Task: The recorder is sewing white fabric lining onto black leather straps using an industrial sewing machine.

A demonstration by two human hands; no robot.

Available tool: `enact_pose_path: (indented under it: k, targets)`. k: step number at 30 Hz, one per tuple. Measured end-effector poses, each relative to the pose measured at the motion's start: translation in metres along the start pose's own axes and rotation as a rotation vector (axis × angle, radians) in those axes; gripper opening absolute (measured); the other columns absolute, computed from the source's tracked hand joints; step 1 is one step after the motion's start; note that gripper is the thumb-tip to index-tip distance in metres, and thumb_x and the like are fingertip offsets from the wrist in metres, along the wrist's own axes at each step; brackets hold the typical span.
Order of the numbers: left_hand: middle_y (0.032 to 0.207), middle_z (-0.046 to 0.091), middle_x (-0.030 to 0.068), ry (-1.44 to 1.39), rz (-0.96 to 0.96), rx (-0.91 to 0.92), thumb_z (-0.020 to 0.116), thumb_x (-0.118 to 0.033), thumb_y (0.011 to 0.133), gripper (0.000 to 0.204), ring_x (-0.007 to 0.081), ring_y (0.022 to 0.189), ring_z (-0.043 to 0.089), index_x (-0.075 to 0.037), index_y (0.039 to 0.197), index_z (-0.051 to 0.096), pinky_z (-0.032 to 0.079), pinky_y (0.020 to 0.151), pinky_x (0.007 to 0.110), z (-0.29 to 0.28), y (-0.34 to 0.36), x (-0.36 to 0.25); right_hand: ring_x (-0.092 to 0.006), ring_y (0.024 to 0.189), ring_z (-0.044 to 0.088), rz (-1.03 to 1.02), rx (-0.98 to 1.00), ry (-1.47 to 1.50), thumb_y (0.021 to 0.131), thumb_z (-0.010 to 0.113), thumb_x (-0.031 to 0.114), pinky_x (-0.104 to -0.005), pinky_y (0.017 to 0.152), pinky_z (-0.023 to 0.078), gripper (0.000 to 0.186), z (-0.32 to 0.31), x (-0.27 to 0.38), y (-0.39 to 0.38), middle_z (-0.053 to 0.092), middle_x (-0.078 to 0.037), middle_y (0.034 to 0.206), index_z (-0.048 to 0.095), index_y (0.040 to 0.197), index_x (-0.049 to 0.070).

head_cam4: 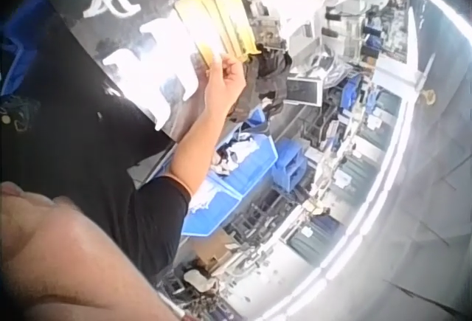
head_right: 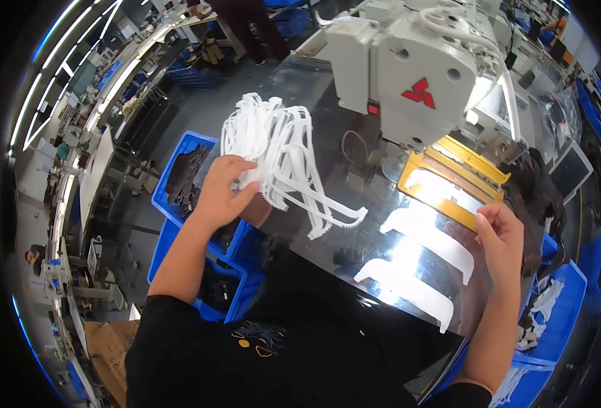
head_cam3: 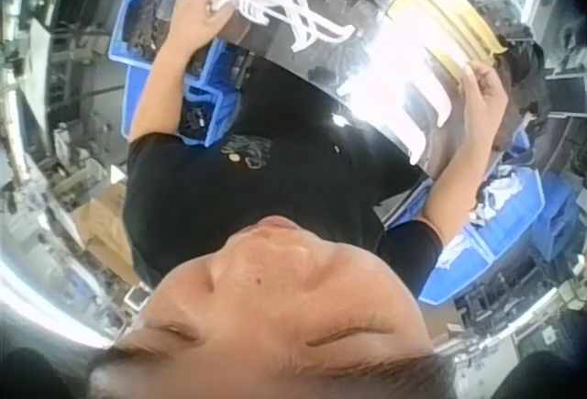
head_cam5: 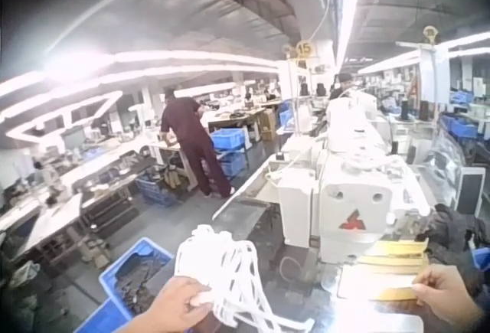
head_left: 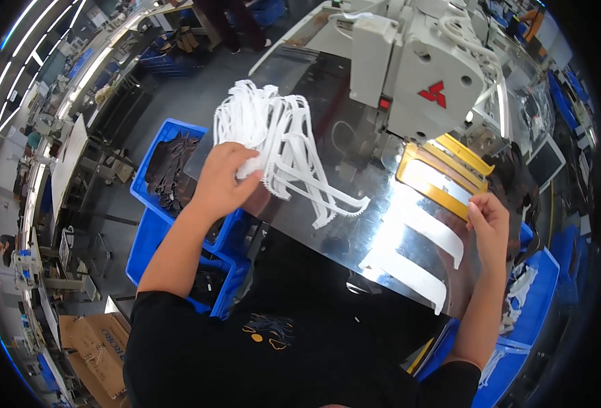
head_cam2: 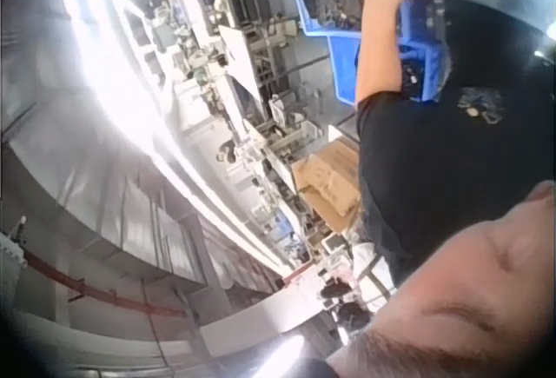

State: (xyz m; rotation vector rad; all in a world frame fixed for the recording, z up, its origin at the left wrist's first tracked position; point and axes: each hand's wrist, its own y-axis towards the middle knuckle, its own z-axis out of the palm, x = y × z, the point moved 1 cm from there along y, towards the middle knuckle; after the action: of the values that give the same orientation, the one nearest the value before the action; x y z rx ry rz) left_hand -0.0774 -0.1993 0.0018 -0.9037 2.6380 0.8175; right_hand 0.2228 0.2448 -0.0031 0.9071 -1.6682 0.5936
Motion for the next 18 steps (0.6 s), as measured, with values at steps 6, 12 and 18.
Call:
enact_pose_path:
  k: [6,12,18]
  targets:
    - [0.125,0.065,0.0101,-0.035,0.17,0.246,0.082,-0.018,0.086,0.033,0.0338,0.125,0.058,-0.01,0.118,0.078,0.045,0.11,0.045,0.016,0.021,-0.038,-0.0026,0.068,0.058,0.047,0.007,-0.049,0.103,0.07,0.008,-0.0194,0.063,0.045,0.005,0.006,0.005,0.0,0.067,0.004,0.081,0.072,0.102,0.003]
    - [0.123,0.064,0.01,-0.041,0.181,0.281,0.081,-0.015,0.086,0.024,0.0339,0.125,0.058,-0.012,0.109,0.077,0.043,0.111,0.045,0.033,0.031,-0.038,-0.0016,0.067,0.058,0.049,0.043,-0.053,0.101,0.072,0.006,-0.0192,0.061,0.045,0.004,0.014,0.011,-0.004,0.066,0.005,0.08,0.072,0.1,0.002]
    - [0.119,0.063,0.0094,-0.002,0.243,0.325,0.079,-0.014,0.088,0.015,0.0338,0.124,0.058,-0.012,0.102,0.073,0.041,0.111,0.044,0.034,0.044,-0.041,-0.0006,0.066,0.057,0.062,0.069,-0.096,0.101,0.072,0.006,-0.0192,0.062,0.045,0.006,0.018,0.016,-0.005,0.066,0.006,0.078,0.072,0.099,0.001]
